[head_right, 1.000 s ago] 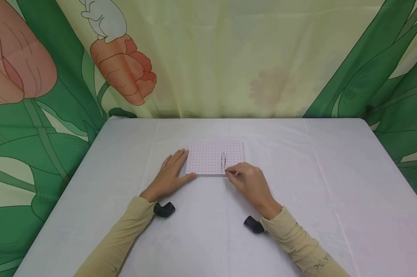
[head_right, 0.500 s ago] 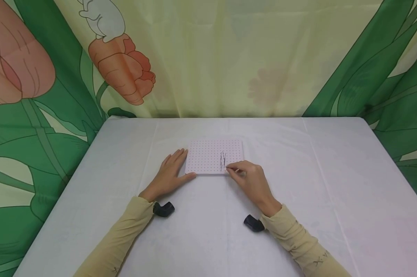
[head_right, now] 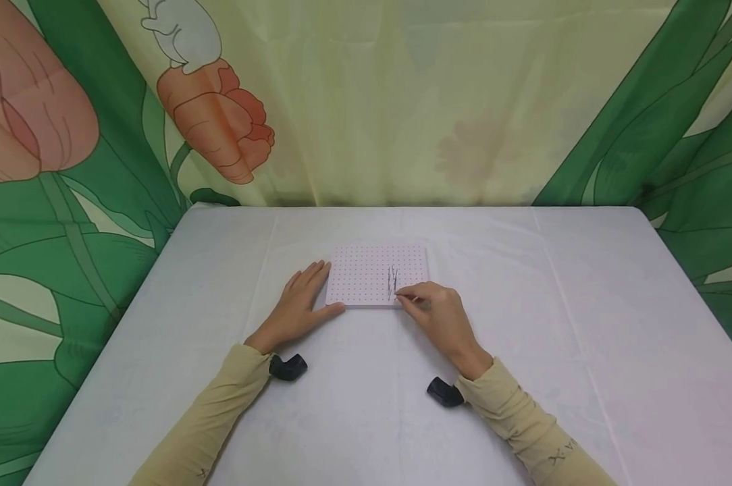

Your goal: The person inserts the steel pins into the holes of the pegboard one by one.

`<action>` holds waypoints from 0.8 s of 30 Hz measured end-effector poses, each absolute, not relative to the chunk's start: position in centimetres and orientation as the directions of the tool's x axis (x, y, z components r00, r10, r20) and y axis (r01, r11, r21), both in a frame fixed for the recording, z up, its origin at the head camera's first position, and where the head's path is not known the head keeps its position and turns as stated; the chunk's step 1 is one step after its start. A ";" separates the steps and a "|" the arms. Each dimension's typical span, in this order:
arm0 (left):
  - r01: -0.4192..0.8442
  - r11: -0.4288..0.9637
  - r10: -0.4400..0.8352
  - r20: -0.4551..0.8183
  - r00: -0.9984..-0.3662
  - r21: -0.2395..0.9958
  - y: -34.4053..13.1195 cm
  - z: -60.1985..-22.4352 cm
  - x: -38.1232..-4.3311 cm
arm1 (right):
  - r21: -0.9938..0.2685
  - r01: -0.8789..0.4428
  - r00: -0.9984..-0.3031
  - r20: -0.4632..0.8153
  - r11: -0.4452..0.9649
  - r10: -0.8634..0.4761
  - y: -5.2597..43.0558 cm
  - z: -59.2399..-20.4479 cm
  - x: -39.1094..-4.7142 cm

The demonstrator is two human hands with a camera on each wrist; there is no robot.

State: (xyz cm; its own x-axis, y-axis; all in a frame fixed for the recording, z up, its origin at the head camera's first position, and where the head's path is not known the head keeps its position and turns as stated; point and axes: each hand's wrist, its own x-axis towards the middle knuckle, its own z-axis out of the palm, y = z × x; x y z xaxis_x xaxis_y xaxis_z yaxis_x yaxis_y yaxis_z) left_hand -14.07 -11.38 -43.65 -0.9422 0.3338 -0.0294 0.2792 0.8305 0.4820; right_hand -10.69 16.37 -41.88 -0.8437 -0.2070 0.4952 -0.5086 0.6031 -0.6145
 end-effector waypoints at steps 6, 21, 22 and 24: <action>0.287 0.825 0.338 -0.017 -0.941 0.487 -11.4 -43.7 -14.1 | -0.616 -0.495 -0.856 0.466 0.613 -0.224 16.2 -41.8 -10.9; 0.292 0.821 0.340 -0.009 -0.940 0.490 -11.3 -43.5 -14.0 | -0.602 -0.480 -0.866 0.441 0.638 -0.236 15.7 -41.2 -11.1; 0.291 0.822 0.340 -0.012 -0.940 0.490 -11.3 -43.5 -14.0 | -0.598 -0.484 -0.864 0.445 0.639 -0.237 15.7 -41.2 -11.1; 0.291 0.823 0.341 -0.013 -0.940 0.488 -11.3 -43.5 -14.0 | -0.593 -0.489 -0.859 0.452 0.640 -0.239 15.7 -41.3 -11.1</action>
